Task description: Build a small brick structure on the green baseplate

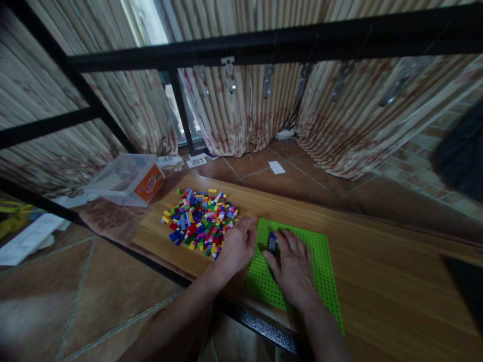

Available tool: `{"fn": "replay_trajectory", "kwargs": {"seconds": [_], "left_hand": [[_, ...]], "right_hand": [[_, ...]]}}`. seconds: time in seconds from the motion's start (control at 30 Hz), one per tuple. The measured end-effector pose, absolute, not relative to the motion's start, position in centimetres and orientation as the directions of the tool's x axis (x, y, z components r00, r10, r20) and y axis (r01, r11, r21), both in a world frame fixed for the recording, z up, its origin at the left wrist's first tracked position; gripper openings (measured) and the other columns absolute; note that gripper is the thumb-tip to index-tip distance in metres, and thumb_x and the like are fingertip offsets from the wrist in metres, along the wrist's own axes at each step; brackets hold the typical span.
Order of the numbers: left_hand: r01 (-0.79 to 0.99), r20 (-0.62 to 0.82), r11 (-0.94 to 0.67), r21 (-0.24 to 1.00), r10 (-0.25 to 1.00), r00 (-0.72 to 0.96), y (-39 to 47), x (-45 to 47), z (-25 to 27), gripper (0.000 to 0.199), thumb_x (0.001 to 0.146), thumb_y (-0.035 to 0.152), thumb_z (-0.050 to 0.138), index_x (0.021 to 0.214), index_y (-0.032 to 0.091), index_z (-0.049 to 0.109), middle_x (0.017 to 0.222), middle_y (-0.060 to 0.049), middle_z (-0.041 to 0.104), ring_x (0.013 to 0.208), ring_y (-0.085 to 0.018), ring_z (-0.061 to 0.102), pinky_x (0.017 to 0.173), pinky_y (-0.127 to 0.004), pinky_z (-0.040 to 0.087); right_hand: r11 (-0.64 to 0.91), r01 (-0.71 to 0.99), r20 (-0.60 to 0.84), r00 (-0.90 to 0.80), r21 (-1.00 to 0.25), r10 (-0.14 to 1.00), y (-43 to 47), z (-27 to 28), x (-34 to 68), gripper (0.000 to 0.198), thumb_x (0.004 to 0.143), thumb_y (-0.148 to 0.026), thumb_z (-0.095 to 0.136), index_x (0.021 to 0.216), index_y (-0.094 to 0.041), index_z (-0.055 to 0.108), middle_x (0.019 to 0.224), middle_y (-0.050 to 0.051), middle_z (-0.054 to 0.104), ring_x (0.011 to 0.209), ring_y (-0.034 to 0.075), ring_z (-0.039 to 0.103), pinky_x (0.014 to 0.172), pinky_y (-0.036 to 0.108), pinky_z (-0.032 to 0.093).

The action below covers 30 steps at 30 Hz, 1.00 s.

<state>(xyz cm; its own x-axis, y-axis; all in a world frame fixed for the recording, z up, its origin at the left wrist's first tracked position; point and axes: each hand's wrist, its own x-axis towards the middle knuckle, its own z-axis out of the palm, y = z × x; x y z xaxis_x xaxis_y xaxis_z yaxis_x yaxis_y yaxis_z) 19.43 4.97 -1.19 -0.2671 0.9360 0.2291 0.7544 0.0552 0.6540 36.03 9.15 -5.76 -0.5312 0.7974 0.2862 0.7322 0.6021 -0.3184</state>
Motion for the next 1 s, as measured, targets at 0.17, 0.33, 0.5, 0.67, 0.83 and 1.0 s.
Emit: {"fn": "replay_trajectory", "kwargs": {"seconds": [0.17, 0.33, 0.5, 0.67, 0.83, 1.0], "left_hand": [[0.779, 0.275, 0.114, 0.617, 0.896, -0.349, 5.2, 16.9, -0.4, 0.034, 0.089, 0.016, 0.048, 0.121, 0.016, 0.059, 0.116, -0.009, 0.067, 0.109, -0.020, 0.061, 0.099, -0.032, 0.048], [0.858, 0.342, 0.274, 0.434, 0.831, -0.439, 6.3, 11.8, 0.2, 0.034, 0.089, 0.018, 0.048, 0.120, 0.012, 0.060, 0.117, -0.012, 0.067, 0.111, -0.024, 0.059, 0.102, -0.038, 0.043], [0.880, 0.322, 0.373, 0.292, 0.828, -0.458, 8.3, 8.2, 0.0, 0.036, 0.087, 0.019, 0.048, 0.121, 0.011, 0.060, 0.115, -0.013, 0.068, 0.110, -0.025, 0.059, 0.103, -0.038, 0.039], [0.869, 0.250, 0.448, 0.211, 0.835, -0.491, 9.9, 7.5, -0.4, 0.041, 0.082, 0.014, 0.047, 0.120, 0.012, 0.061, 0.106, -0.013, 0.071, 0.107, -0.027, 0.060, 0.093, -0.037, 0.042], [0.857, 0.198, 0.489, 0.160, 0.835, -0.514, 10.2, 8.0, -0.3, 0.038, 0.080, 0.015, 0.048, 0.113, 0.016, 0.066, 0.097, -0.013, 0.072, 0.108, -0.031, 0.057, 0.087, -0.039, 0.042], [0.841, 0.212, 0.513, 0.174, 0.814, -0.540, 10.1, 8.3, -0.4, 0.038, 0.081, 0.016, 0.047, 0.112, 0.021, 0.068, 0.096, -0.013, 0.072, 0.110, -0.032, 0.056, 0.088, -0.043, 0.041]], "right_hand": [[0.593, 0.742, 0.293, -0.519, -0.312, 0.803, 9.3, -5.8, 36.1, 0.057, 0.091, -0.055, 0.042, 0.134, -0.019, 0.051, 0.136, 0.016, 0.054, 0.129, 0.033, 0.046, 0.102, 0.055, 0.037], [0.592, 0.732, 0.314, -0.505, -0.337, 0.804, 9.3, -5.6, 36.0, 0.056, 0.091, -0.056, 0.042, 0.132, -0.019, 0.052, 0.134, 0.015, 0.056, 0.126, 0.033, 0.048, 0.100, 0.054, 0.039], [0.589, 0.714, 0.334, -0.489, -0.378, 0.806, 9.7, -5.5, 36.2, 0.052, 0.091, -0.054, 0.043, 0.128, -0.019, 0.056, 0.130, 0.015, 0.058, 0.122, 0.033, 0.051, 0.097, 0.053, 0.042], [0.576, 0.712, 0.323, -0.478, -0.402, 0.817, 10.0, -5.5, 36.5, 0.048, 0.092, -0.052, 0.044, 0.125, -0.020, 0.059, 0.128, 0.014, 0.059, 0.120, 0.032, 0.053, 0.099, 0.052, 0.042], [0.566, 0.710, 0.311, -0.474, -0.419, 0.824, 10.2, -5.5, 36.7, 0.046, 0.092, -0.050, 0.046, 0.123, -0.021, 0.060, 0.128, 0.014, 0.060, 0.120, 0.032, 0.053, 0.099, 0.052, 0.042], [0.551, 0.710, 0.293, -0.467, -0.439, 0.834, 10.4, -5.4, 36.6, 0.044, 0.091, -0.049, 0.047, 0.122, -0.020, 0.061, 0.127, 0.013, 0.061, 0.118, 0.032, 0.054, 0.098, 0.052, 0.043]]}}
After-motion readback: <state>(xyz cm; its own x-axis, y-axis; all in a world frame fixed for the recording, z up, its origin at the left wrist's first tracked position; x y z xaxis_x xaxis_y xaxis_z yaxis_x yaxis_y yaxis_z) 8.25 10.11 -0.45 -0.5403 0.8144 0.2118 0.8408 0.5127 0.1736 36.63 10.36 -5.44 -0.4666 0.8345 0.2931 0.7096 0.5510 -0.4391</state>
